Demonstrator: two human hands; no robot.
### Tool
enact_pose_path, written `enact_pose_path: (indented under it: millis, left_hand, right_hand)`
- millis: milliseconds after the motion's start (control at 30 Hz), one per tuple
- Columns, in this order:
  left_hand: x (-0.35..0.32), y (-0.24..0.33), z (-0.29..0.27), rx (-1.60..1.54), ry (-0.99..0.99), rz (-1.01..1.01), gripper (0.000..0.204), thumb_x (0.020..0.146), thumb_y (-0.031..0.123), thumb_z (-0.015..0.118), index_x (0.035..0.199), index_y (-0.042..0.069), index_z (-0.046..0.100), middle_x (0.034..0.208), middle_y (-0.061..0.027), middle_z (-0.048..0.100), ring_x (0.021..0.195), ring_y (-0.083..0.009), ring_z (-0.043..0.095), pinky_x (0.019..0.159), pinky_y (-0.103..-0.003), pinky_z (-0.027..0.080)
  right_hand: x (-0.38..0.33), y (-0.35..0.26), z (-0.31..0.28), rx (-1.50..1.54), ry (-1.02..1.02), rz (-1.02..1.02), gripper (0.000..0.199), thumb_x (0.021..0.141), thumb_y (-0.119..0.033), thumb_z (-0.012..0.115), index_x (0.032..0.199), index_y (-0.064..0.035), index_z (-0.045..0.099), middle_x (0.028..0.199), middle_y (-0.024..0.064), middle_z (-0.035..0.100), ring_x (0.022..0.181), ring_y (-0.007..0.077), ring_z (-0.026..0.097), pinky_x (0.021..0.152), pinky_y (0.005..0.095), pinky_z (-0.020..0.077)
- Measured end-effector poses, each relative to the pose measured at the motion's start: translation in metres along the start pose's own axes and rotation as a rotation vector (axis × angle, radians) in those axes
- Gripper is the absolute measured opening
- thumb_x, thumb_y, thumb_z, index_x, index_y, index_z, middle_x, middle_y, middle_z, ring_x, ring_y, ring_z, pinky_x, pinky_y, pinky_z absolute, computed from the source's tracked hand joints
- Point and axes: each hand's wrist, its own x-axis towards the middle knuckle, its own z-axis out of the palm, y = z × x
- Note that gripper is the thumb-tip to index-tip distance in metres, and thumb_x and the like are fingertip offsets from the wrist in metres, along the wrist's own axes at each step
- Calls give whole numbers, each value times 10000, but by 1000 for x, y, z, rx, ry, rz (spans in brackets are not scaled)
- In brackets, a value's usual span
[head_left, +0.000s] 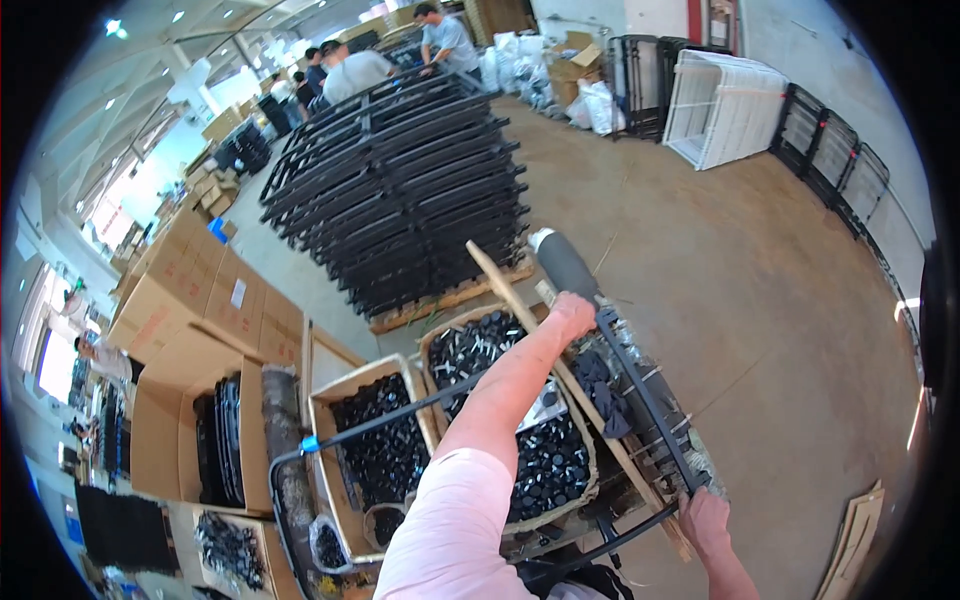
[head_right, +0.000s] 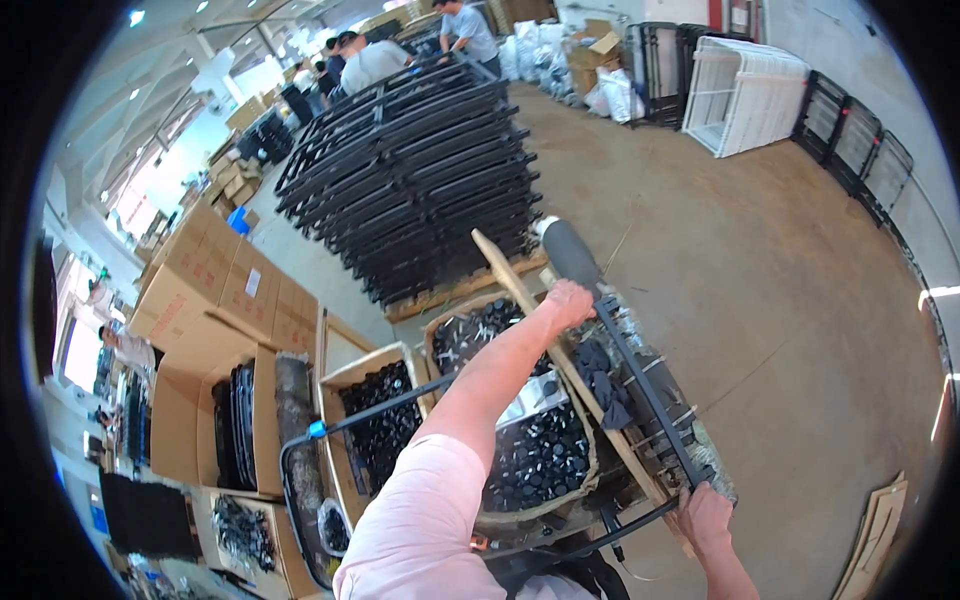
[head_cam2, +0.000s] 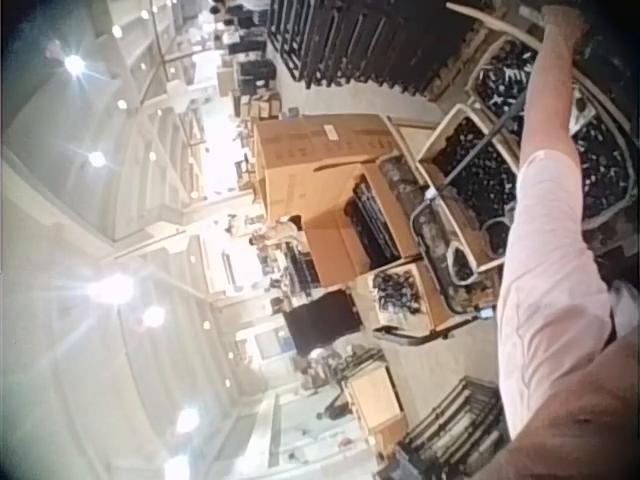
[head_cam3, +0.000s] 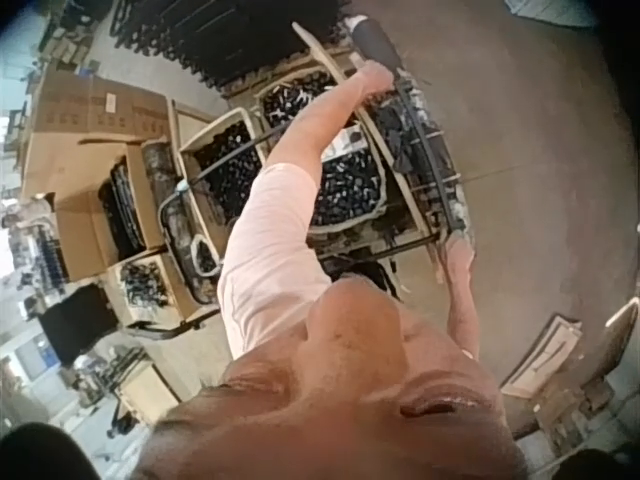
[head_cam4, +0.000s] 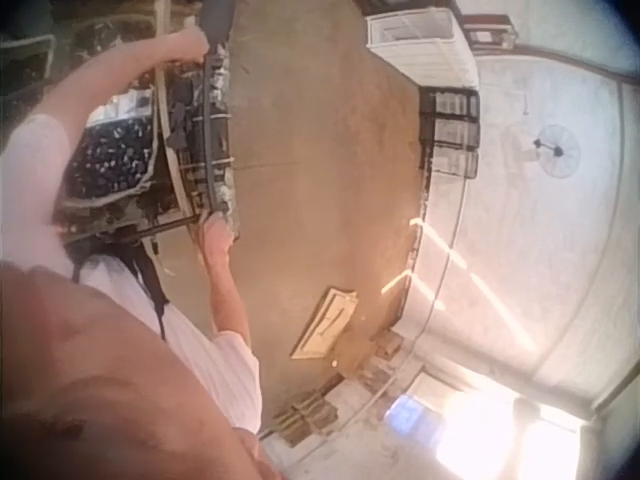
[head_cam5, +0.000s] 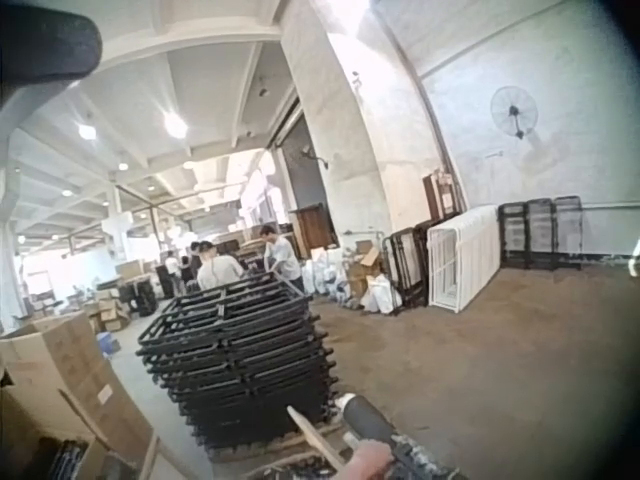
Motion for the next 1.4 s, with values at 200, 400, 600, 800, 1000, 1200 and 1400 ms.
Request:
enact_pose_path:
  millis: [200, 400, 600, 800, 1000, 1200, 1400]
  left_hand:
    - [-70, 18, 7, -423, 571, -236, 418, 956, 432, 674, 1134, 55, 636, 1091, -186, 686, 1042, -399, 665, 905, -508, 524]
    - [-288, 15, 54, -498, 807, -424, 191, 923, 243, 713, 1030, 85, 696, 942, -123, 668, 912, -361, 665, 799, -480, 532]
    - [-635, 19, 107, -114, 302, -1586, 204, 851, 200, 676, 978, 63, 760, 899, -183, 726, 862, -378, 712, 819, -505, 558]
    - [-829, 76, 199, -177, 300, -2188, 600, 923, 460, 685, 1311, 5, 634, 1261, -260, 667, 1202, -447, 622, 1016, -537, 507]
    - [-941, 89, 244, -133, 598, -1920, 392, 944, 250, 694, 1271, 34, 704, 1183, -231, 715, 1080, -425, 675, 938, -489, 537]
    - [-896, 82, 246, -157, 614, -1920, 366, 973, 187, 656, 1284, -3, 692, 1204, -240, 726, 1102, -423, 687, 963, -483, 523]
    - [-909, 93, 230, -135, 553, -1947, 388, 983, 224, 659, 1302, 3, 669, 1191, -237, 728, 1106, -432, 683, 958, -494, 522]
  right_hand:
    - [7, -3, -5, 102, -18, -44, 411, 917, -379, 666, 898, 31, 680, 773, 273, 698, 771, 475, 703, 724, 558, 567]
    - [28, 8, -18, -96, -129, -145, 370, 908, -344, 685, 923, 25, 677, 830, 263, 716, 820, 462, 711, 756, 559, 560]
    - [86, -41, -28, 284, 63, -277, 484, 923, -331, 715, 1258, 2, 607, 1096, 278, 694, 1046, 480, 668, 903, 519, 524]
    - [136, -39, 14, 346, 103, -128, 533, 974, -381, 663, 1314, 21, 579, 1137, 311, 693, 1108, 497, 657, 935, 514, 519]
    - [155, -74, 28, 616, 22, -111, 409, 957, -352, 679, 1087, 36, 678, 948, 263, 713, 890, 409, 697, 822, 461, 524]
    - [155, -46, 29, 601, 126, -51, 379, 926, -329, 689, 1007, 41, 660, 859, 252, 692, 829, 417, 683, 791, 470, 525]
    - [142, -132, -40, 236, 531, -330, 262, 895, -187, 693, 1088, -10, 681, 1025, 218, 705, 1005, 420, 673, 900, 491, 536]
